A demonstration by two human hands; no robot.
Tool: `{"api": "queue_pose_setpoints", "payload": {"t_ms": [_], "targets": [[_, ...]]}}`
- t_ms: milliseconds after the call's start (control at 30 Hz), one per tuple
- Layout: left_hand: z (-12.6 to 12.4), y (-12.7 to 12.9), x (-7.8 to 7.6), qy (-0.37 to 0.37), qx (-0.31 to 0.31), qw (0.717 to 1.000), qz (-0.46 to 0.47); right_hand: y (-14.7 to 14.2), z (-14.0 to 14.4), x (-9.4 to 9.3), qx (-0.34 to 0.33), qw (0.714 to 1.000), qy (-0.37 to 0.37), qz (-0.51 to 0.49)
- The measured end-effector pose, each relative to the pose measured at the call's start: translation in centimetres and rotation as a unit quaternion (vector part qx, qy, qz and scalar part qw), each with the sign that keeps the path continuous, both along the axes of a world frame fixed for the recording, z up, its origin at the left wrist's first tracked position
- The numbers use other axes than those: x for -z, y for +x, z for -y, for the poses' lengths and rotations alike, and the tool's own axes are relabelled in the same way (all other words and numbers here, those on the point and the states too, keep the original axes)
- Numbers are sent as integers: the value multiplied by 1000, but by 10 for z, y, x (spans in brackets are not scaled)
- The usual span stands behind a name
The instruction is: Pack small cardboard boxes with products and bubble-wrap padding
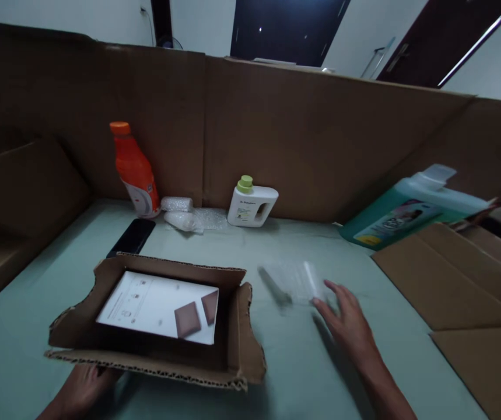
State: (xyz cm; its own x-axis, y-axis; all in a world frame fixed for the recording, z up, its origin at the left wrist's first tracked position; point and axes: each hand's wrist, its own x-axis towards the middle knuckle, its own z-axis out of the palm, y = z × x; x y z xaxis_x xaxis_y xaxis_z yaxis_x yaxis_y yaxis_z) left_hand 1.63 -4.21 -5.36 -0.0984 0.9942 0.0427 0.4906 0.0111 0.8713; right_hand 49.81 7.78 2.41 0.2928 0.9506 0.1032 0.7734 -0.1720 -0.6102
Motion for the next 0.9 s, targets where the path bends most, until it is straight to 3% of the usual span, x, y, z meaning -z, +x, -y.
{"api": "queue_pose_setpoints", "payload": {"t_ms": [67, 100, 167, 233, 333, 433, 567, 667, 767, 900], "targets": [[5, -5, -4, -27, 10, 999, 14, 0, 35, 6, -8, 1000, 14, 8], [7, -8, -6, -38, 1, 999, 15, -9, 52, 10, -49, 999, 6, -7], [13, -15, -9, -48, -35, 998, 3, -41, 82, 17, -180, 981, -34, -56], [18, -21, -10, -61, -56, 997, -9, -84, 102, 23, -302, 945, -56, -113], [14, -22, -9, -77, -67, 995, -15, -142, 100, 26, -375, 901, -13, -218], [-15, -11, -15, -61, -80, 995, -9, -168, 70, 24, -352, 898, 31, -261], [-73, 15, -28, -39, -34, 998, 45, -168, 29, 22, -281, 923, 46, -260], [-97, 26, -26, -36, -31, 996, 73, -158, 18, 26, -285, 926, 45, -242], [-91, 23, -13, -44, -23, 995, 84, -130, 22, 32, -293, 937, 61, -181], [-54, 18, -9, -59, -58, 992, 96, -65, 13, 39, -156, 982, 92, 57]]}}
